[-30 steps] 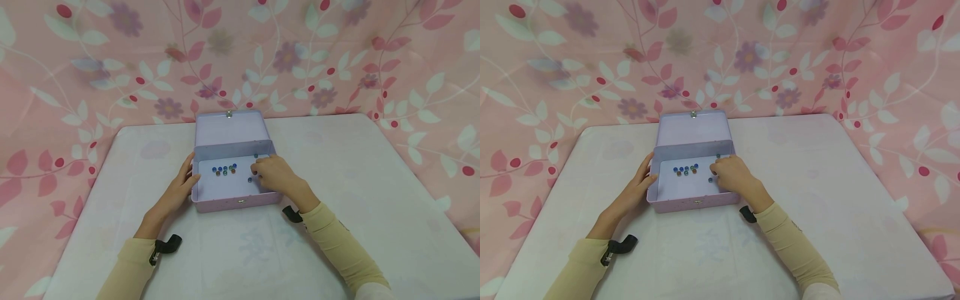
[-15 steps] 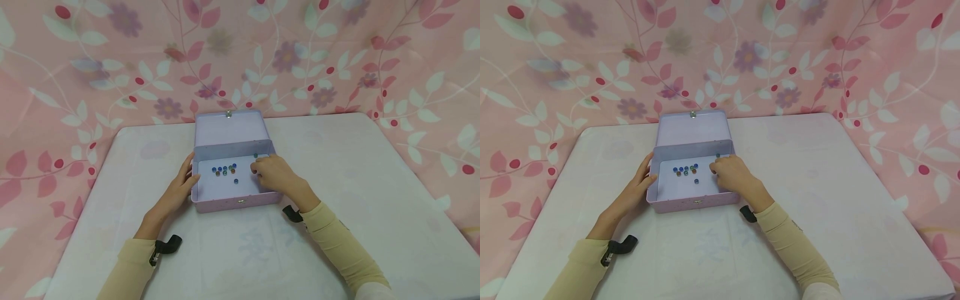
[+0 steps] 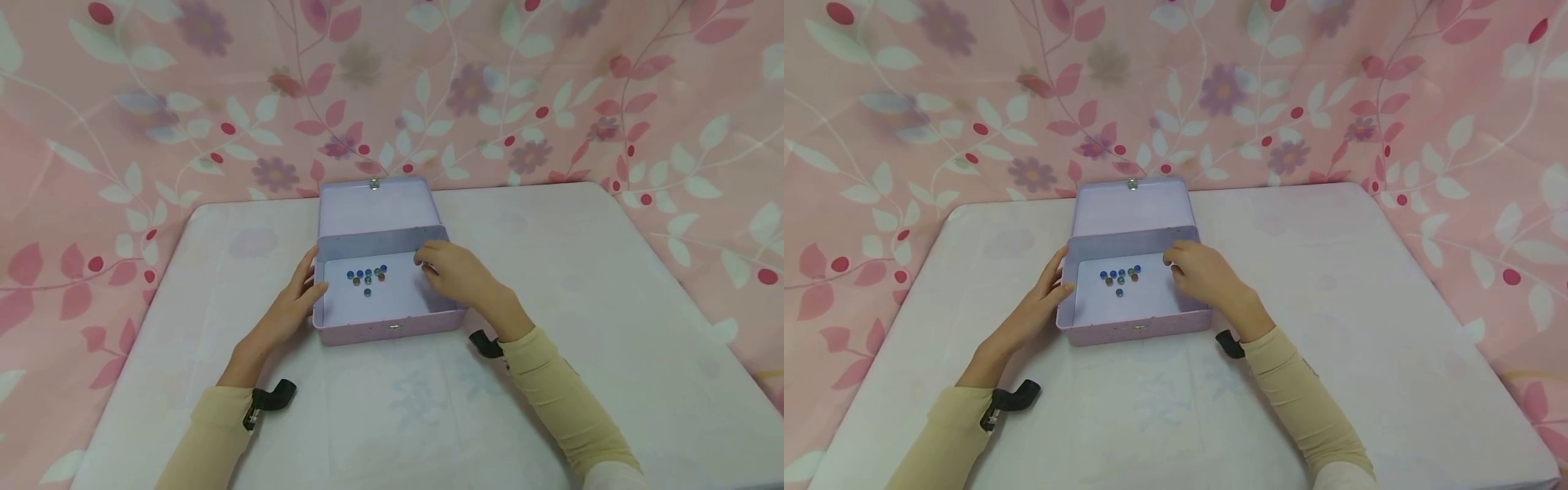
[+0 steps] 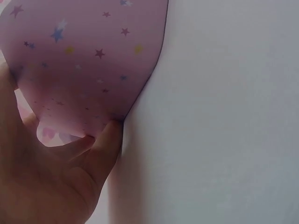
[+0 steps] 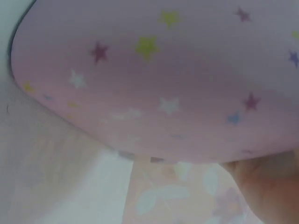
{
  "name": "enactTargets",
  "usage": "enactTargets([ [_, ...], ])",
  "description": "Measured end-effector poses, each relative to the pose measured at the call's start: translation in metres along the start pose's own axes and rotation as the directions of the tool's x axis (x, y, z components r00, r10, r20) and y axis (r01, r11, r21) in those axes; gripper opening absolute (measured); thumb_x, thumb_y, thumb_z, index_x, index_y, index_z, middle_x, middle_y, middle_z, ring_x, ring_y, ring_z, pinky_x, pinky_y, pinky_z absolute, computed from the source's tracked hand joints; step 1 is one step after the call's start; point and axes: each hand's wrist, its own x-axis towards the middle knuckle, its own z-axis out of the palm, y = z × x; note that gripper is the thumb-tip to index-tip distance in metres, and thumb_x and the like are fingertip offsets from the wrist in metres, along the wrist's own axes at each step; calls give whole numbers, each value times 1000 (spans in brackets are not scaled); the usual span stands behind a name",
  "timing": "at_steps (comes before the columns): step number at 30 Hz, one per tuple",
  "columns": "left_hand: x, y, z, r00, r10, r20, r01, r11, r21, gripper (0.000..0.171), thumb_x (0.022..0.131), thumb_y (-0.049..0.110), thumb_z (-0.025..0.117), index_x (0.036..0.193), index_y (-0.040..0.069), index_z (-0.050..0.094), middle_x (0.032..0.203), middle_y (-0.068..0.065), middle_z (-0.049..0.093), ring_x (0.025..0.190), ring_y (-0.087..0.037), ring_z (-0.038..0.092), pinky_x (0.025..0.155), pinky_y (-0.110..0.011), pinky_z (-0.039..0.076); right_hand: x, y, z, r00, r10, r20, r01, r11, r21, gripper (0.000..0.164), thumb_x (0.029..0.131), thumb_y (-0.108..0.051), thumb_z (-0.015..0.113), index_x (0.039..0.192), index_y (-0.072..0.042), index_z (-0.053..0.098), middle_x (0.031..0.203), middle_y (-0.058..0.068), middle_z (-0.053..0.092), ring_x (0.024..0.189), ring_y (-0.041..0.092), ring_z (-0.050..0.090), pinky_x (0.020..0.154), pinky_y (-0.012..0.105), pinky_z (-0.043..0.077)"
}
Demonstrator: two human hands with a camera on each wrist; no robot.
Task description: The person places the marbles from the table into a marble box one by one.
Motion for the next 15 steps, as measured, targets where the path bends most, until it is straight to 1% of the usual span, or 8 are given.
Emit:
enactTargets([
  [3, 2, -2, -1, 1000, 0, 0, 0, 1000, 10, 69, 103, 46, 46, 151, 60, 0, 168, -10, 11, 152, -41, 22, 106, -65, 40, -1, 2, -2, 1000, -2, -31, 3, 1000, 13, 18, 94, -7, 61, 109, -7, 71, 109, 5, 68, 104, 22, 66, 92, 38, 55],
  [5, 1, -2, -3, 1000, 3, -11, -3, 999, 38, 68, 102, 47, 46, 152, 58, 1, 168, -10, 13, 151, -41, 25, 108, -64, 39, -1, 4, -3, 999, -2, -52, 3, 1000, 23, 19, 94, -9, 62, 112, -8, 70, 111, 6, 68, 108, 23, 65, 95, 39, 54],
  [8, 1, -3, -5, 999, 21, -47, -17, 995, 94, 67, 102, 50, 46, 154, 54, 4, 168, -4, 14, 151, -38, 28, 114, -61, 34, -2, 6, -5, 996, -1, -93, 5, 999, 38, 24, 94, -12, 64, 118, -8, 68, 117, 8, 67, 114, 24, 62, 99, 41, 52],
  [10, 0, -2, -7, 997, 29, -70, -18, 989, 145, 67, 101, 54, 45, 155, 53, 5, 168, 3, 13, 151, -36, 28, 116, -63, 30, -2, 8, -7, 994, 3, -114, 2, 999, 41, 28, 95, -14, 65, 122, -9, 66, 123, 8, 65, 117, 25, 60, 102, 42, 50],
  [13, 0, 0, -11, 994, 40, -103, -18, 978, 207, 66, 100, 58, 43, 154, 53, 6, 168, 11, 12, 153, -32, 23, 118, -64, 24, -3, 11, -11, 988, 10, -151, -3, 999, 44, 34, 96, -18, 65, 128, -9, 63, 129, 8, 63, 123, 26, 57, 105, 43, 48],
  [15, -1, 1, -15, 991, 49, -126, -17, 969, 246, 65, 99, 61, 42, 154, 54, 7, 167, 11, 13, 155, -31, 19, 118, -66, 20, -4, 14, -13, 984, 18, -178, -10, 999, 45, 37, 96, -21, 65, 131, -10, 62, 132, 9, 61, 126, 27, 56, 107, 45, 47],
])
